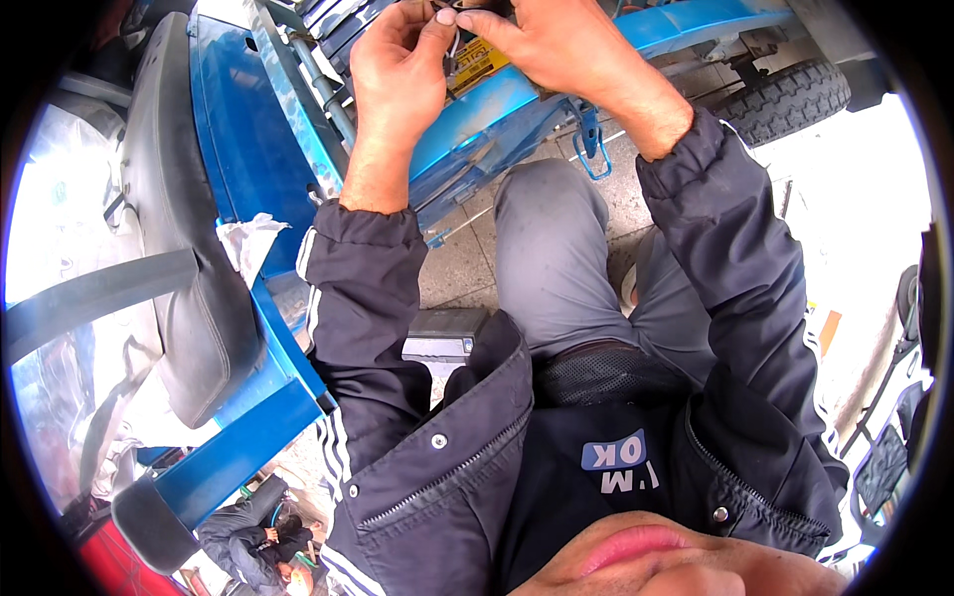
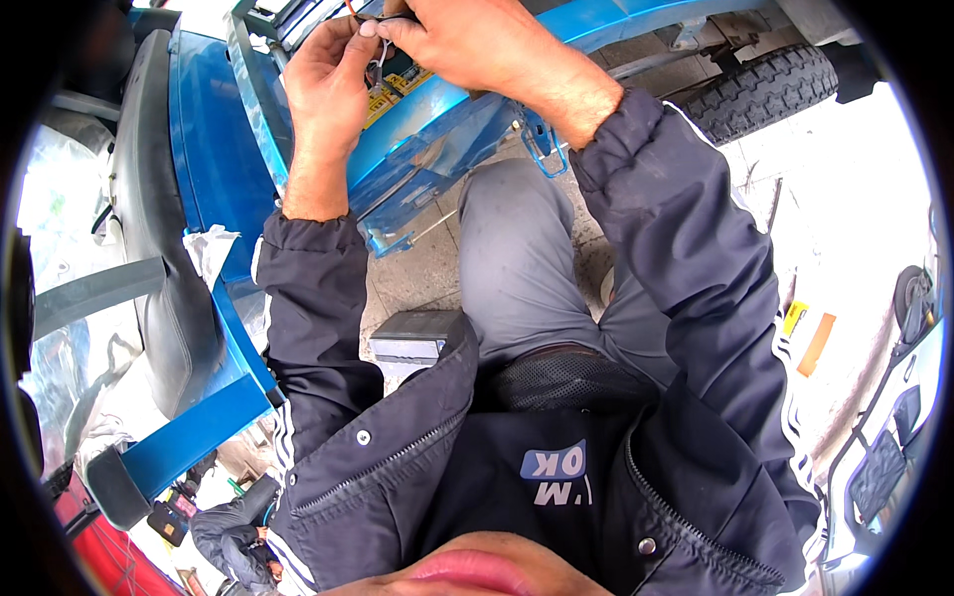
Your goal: The person sits on the floor and repairs the electrical wiring of a blue electric vehicle. They use pliers to strip wire insulation, twist the exposed ends together, and wrap the connections with black electrical tape. The person also uses a yellow multimeter to test the circuit.
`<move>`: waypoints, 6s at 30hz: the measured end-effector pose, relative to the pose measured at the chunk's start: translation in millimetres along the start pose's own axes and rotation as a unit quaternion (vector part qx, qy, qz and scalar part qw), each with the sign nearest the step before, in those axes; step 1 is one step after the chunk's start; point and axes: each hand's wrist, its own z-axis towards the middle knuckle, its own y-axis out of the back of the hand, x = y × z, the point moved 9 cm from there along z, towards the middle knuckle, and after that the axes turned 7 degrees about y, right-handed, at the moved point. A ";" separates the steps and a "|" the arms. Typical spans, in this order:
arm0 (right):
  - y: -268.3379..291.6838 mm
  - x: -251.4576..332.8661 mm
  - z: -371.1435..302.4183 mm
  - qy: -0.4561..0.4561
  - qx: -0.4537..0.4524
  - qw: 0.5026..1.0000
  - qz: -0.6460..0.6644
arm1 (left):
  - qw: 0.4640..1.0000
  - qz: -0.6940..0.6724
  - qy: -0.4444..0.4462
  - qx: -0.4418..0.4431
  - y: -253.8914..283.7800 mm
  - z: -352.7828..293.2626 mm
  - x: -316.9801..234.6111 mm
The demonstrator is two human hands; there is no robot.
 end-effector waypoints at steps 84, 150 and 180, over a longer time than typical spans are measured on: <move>37.9 -245.2 -454.9 -0.518 -0.195 0.673 0.491 | 0.994 0.022 0.065 -0.085 59.6 15.2 -13.3; 91.2 -31.1 -52.4 -0.124 -0.053 0.940 0.312 | 0.977 0.106 -0.166 -0.084 -78.0 -40.3 -138.0; 121.4 -36.8 -73.2 0.003 -0.063 0.992 0.109 | 0.974 0.046 -0.213 -0.055 -108.2 -50.1 -125.2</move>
